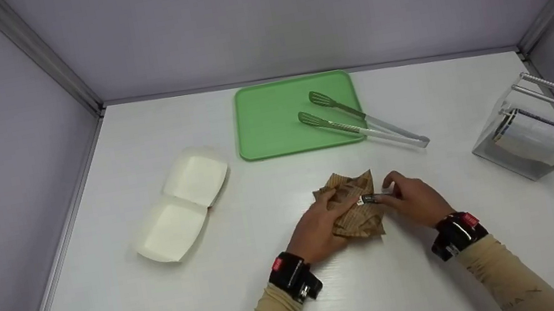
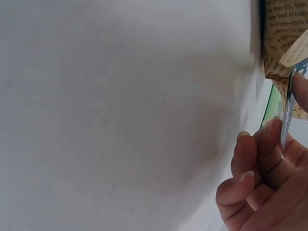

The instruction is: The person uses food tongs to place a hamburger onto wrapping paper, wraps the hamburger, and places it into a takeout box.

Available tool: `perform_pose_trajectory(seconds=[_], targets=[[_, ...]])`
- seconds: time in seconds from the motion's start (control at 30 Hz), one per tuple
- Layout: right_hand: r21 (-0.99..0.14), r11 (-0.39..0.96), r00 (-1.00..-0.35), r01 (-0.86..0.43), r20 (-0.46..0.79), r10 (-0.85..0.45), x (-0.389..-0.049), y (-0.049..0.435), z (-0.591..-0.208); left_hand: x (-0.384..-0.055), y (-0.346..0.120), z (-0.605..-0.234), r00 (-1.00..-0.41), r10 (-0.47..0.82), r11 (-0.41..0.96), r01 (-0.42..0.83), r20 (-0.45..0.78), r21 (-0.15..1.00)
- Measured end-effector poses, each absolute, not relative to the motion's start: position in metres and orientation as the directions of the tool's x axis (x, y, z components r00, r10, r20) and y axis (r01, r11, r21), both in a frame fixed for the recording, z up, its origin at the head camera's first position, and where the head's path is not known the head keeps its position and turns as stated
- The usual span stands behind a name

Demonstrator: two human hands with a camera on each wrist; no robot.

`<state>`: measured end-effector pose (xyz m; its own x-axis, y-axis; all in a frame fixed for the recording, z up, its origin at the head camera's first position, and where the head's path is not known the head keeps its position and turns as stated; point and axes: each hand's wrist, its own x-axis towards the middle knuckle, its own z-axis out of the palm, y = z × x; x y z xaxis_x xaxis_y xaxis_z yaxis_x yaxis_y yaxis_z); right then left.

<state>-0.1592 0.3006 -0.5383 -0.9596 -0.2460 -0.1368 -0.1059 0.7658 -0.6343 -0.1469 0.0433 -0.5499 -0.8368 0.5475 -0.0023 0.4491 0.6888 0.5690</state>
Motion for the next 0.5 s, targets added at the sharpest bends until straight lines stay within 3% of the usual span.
perform_pose_trajectory(seconds=[0.5], targets=[[-0.598,0.8,-0.99,-0.043,-0.084,-0.116,-0.153,0.288,-0.53,-0.147,0.041,-0.55,-0.846,0.533,0.648,0.422,0.018,0.634]])
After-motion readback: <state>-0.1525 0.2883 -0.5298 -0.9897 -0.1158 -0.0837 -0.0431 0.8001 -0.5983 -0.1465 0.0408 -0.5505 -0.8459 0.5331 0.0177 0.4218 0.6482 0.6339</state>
